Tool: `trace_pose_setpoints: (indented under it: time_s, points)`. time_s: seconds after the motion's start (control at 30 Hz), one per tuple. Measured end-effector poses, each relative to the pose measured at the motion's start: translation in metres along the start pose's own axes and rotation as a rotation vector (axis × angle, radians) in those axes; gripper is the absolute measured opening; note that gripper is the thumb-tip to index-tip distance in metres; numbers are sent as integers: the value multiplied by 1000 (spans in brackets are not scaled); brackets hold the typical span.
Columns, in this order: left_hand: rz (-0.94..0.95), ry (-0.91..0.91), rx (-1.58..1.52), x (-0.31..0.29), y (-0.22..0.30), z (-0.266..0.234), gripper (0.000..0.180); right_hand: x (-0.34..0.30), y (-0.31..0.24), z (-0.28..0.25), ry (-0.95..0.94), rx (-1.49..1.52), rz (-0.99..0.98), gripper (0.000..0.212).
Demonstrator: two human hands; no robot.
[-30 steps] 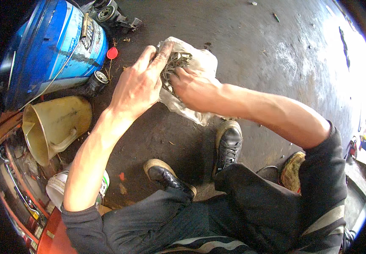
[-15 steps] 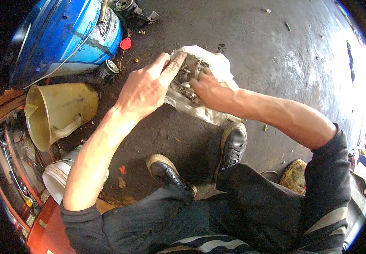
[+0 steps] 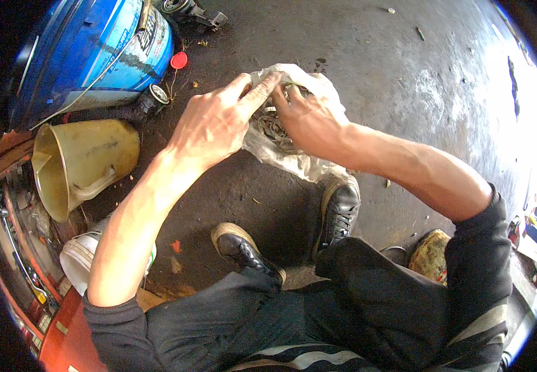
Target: The person retrieves small metal parts from a plastic bag and places them into a white bucket. They then walk to a tool cart, open a green socket set case, and select a socket to attach to a ratchet handle. The person continues to sort through boxes and tool drawers, handling various small parts and tools.
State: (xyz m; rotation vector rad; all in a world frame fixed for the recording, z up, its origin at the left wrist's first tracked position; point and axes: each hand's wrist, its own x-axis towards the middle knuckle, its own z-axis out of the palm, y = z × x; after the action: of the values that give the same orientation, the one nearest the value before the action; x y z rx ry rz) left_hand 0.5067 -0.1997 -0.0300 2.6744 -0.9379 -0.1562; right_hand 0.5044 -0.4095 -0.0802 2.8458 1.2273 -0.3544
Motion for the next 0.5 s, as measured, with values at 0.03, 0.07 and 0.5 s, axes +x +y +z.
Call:
trace_pose_setpoints:
  time_s: [0.03, 0.07, 0.5]
  points:
    - [-9, 18, -19, 1, 1, 2, 76, 13, 4, 1, -44, -99, -36, 41]
    - [-15, 36, -38, 1, 2, 4, 76, 22, 8, 3, -135, 15, -2, 44]
    - [-1, -83, -58, -7, 0, 23, 81, -16, -5, 26, -91, 188, -285, 72]
